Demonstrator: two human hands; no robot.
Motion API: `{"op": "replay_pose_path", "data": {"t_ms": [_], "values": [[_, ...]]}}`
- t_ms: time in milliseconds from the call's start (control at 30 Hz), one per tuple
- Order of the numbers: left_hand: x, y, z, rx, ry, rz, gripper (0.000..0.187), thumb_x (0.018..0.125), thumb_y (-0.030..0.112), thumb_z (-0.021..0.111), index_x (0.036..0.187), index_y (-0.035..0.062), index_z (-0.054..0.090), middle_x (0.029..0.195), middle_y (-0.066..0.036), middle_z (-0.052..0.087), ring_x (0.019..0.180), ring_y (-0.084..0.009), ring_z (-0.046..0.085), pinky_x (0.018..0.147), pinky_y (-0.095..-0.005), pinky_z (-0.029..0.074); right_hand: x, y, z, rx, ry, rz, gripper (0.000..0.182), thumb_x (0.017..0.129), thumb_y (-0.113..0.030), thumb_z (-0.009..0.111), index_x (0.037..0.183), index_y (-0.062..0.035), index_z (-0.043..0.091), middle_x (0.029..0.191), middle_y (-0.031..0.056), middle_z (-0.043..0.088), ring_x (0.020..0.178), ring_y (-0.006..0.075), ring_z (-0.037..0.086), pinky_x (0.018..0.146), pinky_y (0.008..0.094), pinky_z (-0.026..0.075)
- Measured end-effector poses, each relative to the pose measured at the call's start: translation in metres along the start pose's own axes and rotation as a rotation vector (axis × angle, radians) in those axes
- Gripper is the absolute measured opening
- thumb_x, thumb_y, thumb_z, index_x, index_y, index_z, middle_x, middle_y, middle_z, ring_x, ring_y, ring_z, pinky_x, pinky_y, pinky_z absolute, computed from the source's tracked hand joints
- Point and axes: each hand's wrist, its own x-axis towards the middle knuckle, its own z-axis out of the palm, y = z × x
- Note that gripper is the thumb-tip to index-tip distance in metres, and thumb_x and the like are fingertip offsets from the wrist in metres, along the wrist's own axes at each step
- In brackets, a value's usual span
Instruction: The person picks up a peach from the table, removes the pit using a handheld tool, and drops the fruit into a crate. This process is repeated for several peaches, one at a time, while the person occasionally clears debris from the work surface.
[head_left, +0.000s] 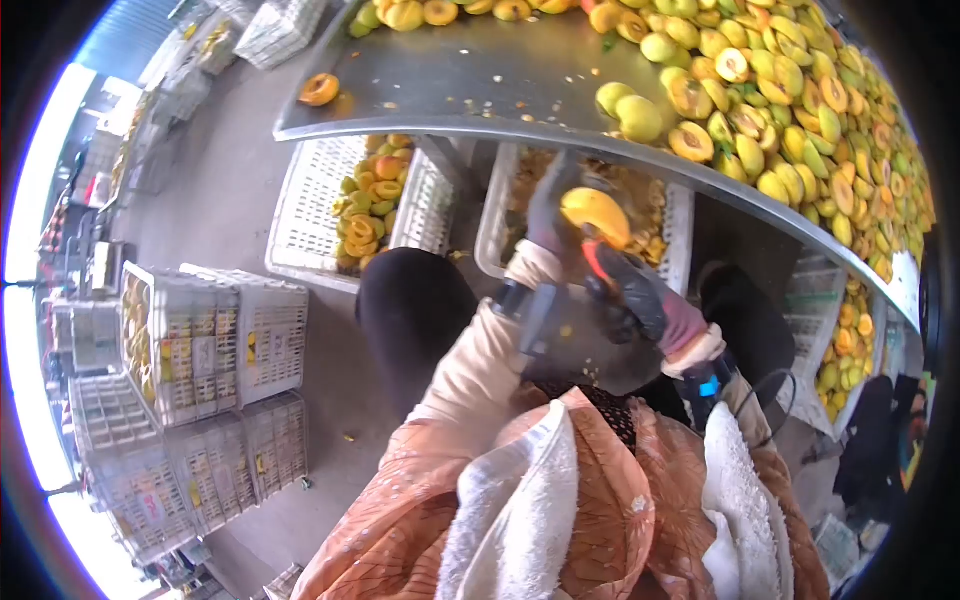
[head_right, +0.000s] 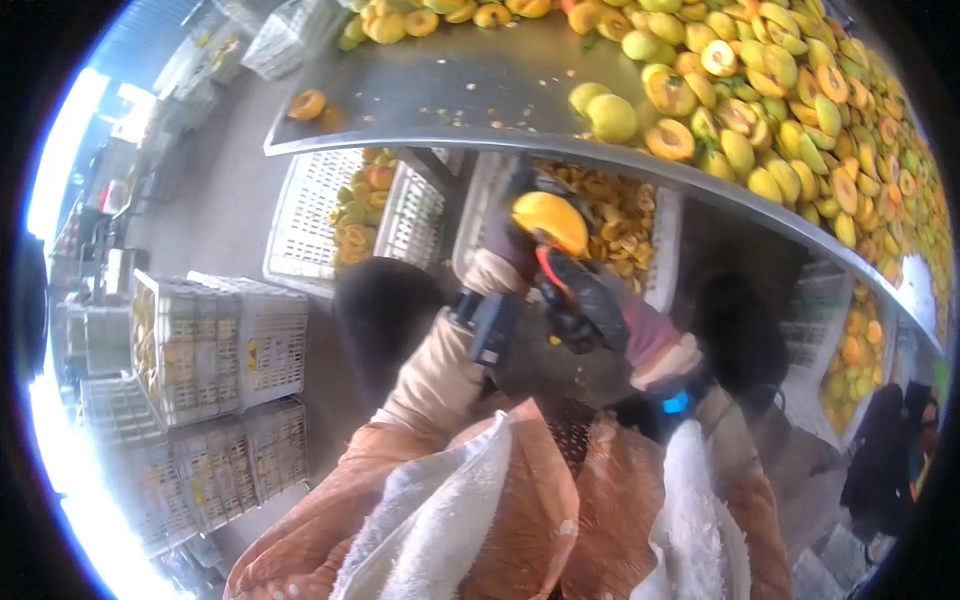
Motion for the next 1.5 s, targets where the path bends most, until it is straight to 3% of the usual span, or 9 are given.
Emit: {"op": "replay_pose_path", "data": {"t_ms": [67,200,267,467,533,667,733,1100,1500], "values": [[-0.027,0.030,0.035,-0.012,0.280,-0.305,0.034,0.090,0.034,0.047,0.084,0.0030,0.059,0.075,-0.011,0.063,0.066,-0.0229,0.061,0.065,-0.0333,0.051,0.016,0.014,0.009,-0.576,0.525,-0.306,0.036,0.087,-0.046,0.053,0.089,-0.0102,0.052,0.059,-0.0015,0.047,0.048,0.0064,0.042,0.043,0.0221,0.033],[-0.018,0.021,0.013,0.075,0.098,-0.113,0.046,0.088,0.050,0.046,0.107,0.0084,0.053,0.095,-0.011,0.060,0.083,-0.0225,0.059,0.071,-0.0351,0.049,0.018,0.020,-0.022,-1.258,0.413,-0.866,0.040,0.087,-0.045,0.056,0.092,-0.0049,0.056,0.069,0.0023,0.052,0.058,0.0088,0.048,0.054,0.0219,0.040],[-0.029,0.032,0.033,0.132,0.233,-0.138,0.047,0.089,0.049,0.044,0.107,0.0068,0.052,0.095,-0.011,0.059,0.083,-0.0227,0.058,0.071,-0.0349,0.048,0.005,0.000,0.012,-0.304,0.294,-0.082,0.043,0.087,-0.042,0.057,0.105,-0.0032,0.054,0.075,0.0020,0.052,0.065,0.0098,0.049,0.058,0.0236,0.041],[-0.032,0.026,0.026,0.318,0.095,0.107,0.039,0.090,0.042,0.046,0.097,0.0048,0.056,0.085,-0.011,0.061,0.079,-0.0223,0.059,0.071,-0.0323,0.049,0.011,0.009,0.010,-0.474,0.297,-0.278,0.030,0.089,-0.038,0.055,0.097,-0.0088,0.052,0.066,-0.0006,0.050,0.053,0.0080,0.046,0.050,0.0214,0.038],[-0.019,0.037,0.014,-0.055,-0.141,-0.274,0.037,0.093,0.039,0.040,0.095,0.0053,0.057,0.083,-0.010,0.062,0.076,-0.0249,0.061,0.070,-0.0371,0.051,0.012,0.005,0.011,-0.142,0.260,-0.125,0.032,0.089,-0.036,0.054,0.105,-0.0077,0.052,0.067,-0.0002,0.050,0.055,0.0090,0.048,0.051,0.0215,0.040],[-0.022,0.031,0.014,0.050,0.046,-0.212,0.037,0.089,0.040,0.047,0.086,0.0047,0.057,0.075,-0.011,0.062,0.067,-0.0252,0.062,0.063,-0.0359,0.052,0.016,0.013,0.016,-0.566,0.501,-0.432,0.035,0.090,-0.044,0.048,0.088,-0.0102,0.052,0.060,-0.0009,0.046,0.046,0.0061,0.040,0.038,0.0205,0.030],[-0.021,0.028,0.012,0.112,0.031,-0.123,0.037,0.088,0.040,0.047,0.087,0.0047,0.058,0.075,-0.011,0.062,0.068,-0.0250,0.062,0.064,-0.0360,0.052,0.006,0.004,0.007,-0.060,0.140,0.098,0.040,0.089,-0.051,0.047,0.076,-0.0132,0.047,0.054,-0.0027,0.041,0.041,0.0047,0.032,0.036,0.0201,0.024],[-0.040,0.038,0.023,0.652,-0.059,0.337,0.050,0.095,0.042,0.034,0.087,-0.0007,0.058,0.076,-0.011,0.062,0.070,-0.0200,0.061,0.068,-0.0314,0.050,-0.002,0.017,0.023,-0.021,0.157,0.123,0.041,0.086,-0.052,0.052,0.068,-0.0153,0.047,0.053,-0.0061,0.039,0.038,0.0041,0.029,0.035,0.0181,0.022],[-0.030,0.063,-0.036,-0.011,0.115,-0.241,0.053,0.090,0.045,0.040,0.109,-0.0025,0.053,0.101,-0.016,0.060,0.088,-0.0257,0.059,0.076,-0.0344,0.049,0.020,0.043,0.007,-1.353,0.387,-0.321,0.049,0.086,-0.046,0.052,0.093,0.0012,0.062,0.081,0.0173,0.064,0.073,0.0264,0.062,0.070,0.0352,0.046]]}}
